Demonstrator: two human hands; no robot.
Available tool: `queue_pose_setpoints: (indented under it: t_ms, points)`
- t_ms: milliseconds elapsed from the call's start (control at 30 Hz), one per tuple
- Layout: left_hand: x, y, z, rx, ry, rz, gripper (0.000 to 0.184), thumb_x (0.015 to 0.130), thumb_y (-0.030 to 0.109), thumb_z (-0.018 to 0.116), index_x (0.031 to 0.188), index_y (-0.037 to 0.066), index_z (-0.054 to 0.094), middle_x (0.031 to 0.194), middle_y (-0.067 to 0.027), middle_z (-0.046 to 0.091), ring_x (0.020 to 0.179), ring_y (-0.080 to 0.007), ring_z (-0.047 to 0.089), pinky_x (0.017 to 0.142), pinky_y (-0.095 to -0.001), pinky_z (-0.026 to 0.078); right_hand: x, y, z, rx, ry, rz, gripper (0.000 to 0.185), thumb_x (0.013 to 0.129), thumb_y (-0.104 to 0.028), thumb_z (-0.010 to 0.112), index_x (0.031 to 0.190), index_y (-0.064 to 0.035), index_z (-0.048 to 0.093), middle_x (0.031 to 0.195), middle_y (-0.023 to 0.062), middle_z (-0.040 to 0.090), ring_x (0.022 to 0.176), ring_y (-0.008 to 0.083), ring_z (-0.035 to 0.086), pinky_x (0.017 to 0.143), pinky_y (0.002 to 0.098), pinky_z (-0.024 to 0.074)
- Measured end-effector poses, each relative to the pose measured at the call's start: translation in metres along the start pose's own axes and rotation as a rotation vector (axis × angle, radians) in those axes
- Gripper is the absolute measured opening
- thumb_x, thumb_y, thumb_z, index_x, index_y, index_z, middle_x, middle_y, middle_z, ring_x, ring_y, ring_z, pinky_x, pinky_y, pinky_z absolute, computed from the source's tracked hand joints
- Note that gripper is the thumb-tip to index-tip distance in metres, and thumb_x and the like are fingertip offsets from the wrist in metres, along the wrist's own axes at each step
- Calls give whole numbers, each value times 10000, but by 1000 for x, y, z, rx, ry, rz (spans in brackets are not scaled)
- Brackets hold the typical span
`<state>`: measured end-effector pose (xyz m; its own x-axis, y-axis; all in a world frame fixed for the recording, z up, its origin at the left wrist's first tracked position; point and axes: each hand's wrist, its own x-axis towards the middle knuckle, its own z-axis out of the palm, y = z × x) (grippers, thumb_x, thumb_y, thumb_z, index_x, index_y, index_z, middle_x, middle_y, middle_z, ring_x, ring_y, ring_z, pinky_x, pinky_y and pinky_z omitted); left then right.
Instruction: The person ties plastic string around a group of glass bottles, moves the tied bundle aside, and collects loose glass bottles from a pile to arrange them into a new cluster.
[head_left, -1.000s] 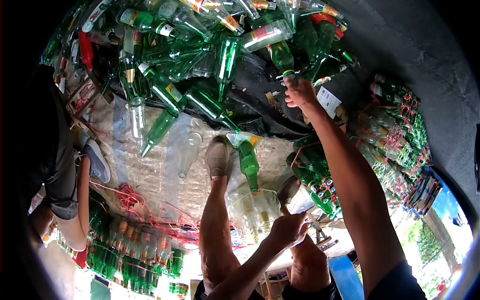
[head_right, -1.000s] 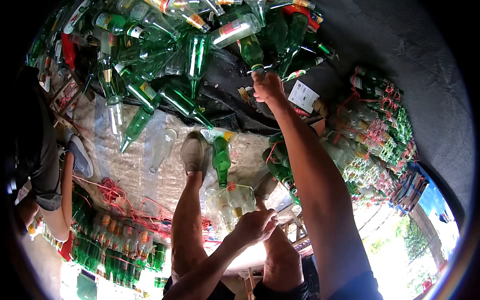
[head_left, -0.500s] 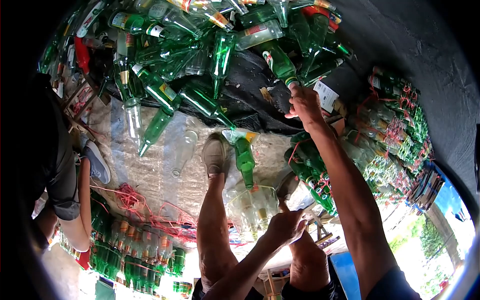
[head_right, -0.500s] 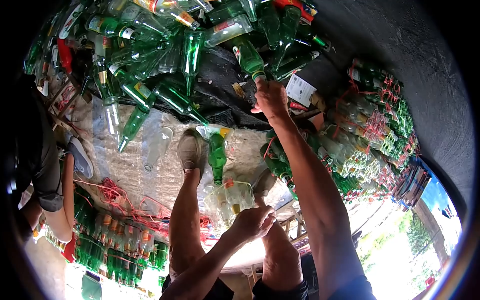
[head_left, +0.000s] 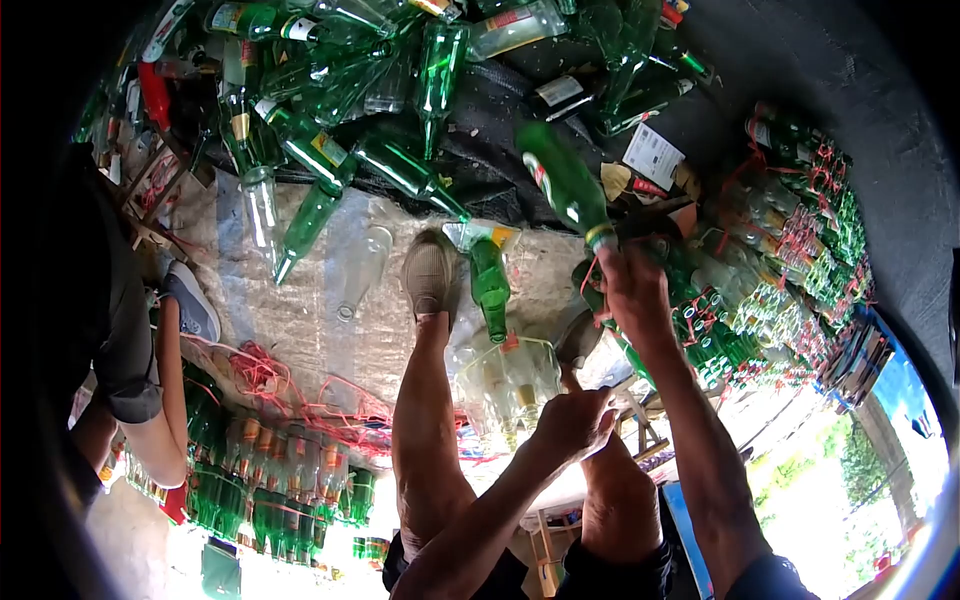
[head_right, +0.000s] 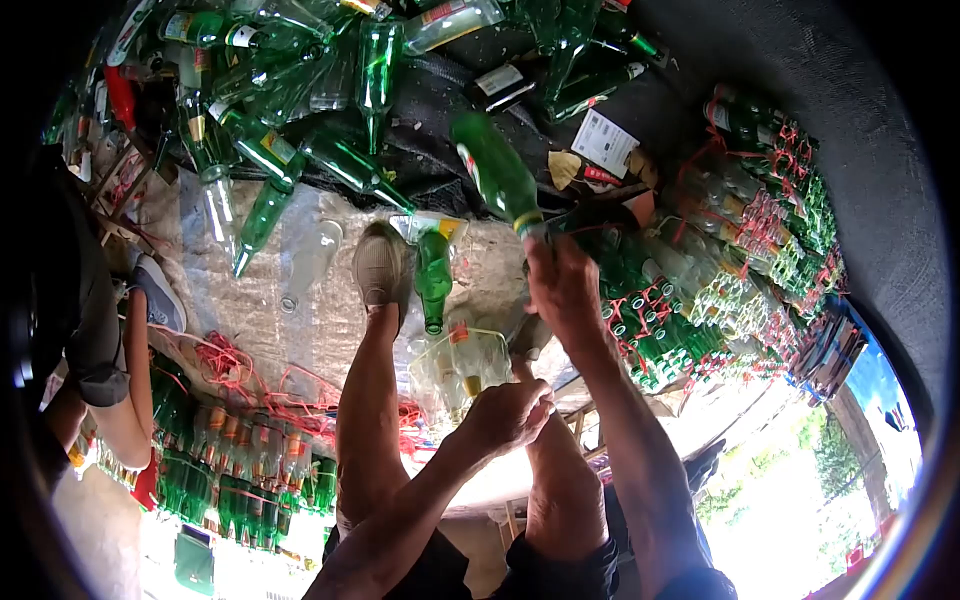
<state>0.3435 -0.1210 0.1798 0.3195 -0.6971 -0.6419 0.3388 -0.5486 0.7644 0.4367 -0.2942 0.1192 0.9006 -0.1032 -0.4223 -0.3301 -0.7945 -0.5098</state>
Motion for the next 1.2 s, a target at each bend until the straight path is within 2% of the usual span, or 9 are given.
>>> queue_pose_setpoints:
  t_ms: [100,200,333,567,733,833,933,1033,1200]
  points:
    - [-1,-6,6,21,52,56,200,942,196,676,1101,84,630,831,-182,706,756,-412,709,674,-511,576,-37,-29,-3,268,-85,485,176,943,-189,661,925,-15,643,728,191,638,651,385,681,573,470,556]
    - [-3,-2,4,-13,92,84,218,929,195,694,1080,60,612,822,-188,696,737,-400,707,645,-509,576,-73,-2,38,73,-110,516,383,977,-361,620,814,-17,664,749,194,694,695,367,711,609,477,553]
    - [-6,-6,7,72,-6,25,234,931,213,696,1064,37,615,780,-190,690,733,-392,713,638,-506,579,-90,10,76,3,-155,488,371,960,-358,613,846,-9,668,804,282,677,807,493,677,717,582,533]
    - [-7,-8,10,105,-29,-6,234,940,230,683,1042,26,633,755,-196,690,707,-391,712,637,-511,578,-97,26,98,-103,-301,144,366,940,-298,623,881,63,619,780,318,630,787,510,641,679,581,513]
    - [-6,-7,6,132,-53,-31,229,939,230,682,1042,31,639,755,-194,692,712,-393,711,632,-509,577,-93,20,99,104,-281,233,404,950,-308,618,755,45,604,628,254,613,604,394,662,615,513,535]
    - [-6,-8,4,131,-67,-28,229,936,228,680,1057,38,640,764,-189,695,718,-392,711,636,-507,577,-83,3,92,279,-474,591,248,958,-249,596,849,-35,657,682,223,642,628,393,687,581,514,559]
    - [-7,-12,2,103,-27,24,222,936,222,668,1066,44,646,783,-187,702,729,-392,710,650,-505,574,-88,21,105,41,-446,171,210,969,-225,568,888,-67,680,656,199,644,612,394,693,561,522,570]
    - [-4,-6,-5,114,-73,-26,196,935,197,659,1068,54,655,807,-183,710,746,-386,710,659,-493,571,-84,14,101,176,-523,233,193,962,-219,569,853,-80,646,644,177,637,603,394,685,530,517,563]
    - [-5,-7,-6,87,2,11,201,951,224,672,1079,70,660,805,-166,714,754,-368,714,656,-472,576,-58,-18,65,323,-681,540,509,1001,-411,551,713,3,628,611,187,646,550,324,697,518,455,586]
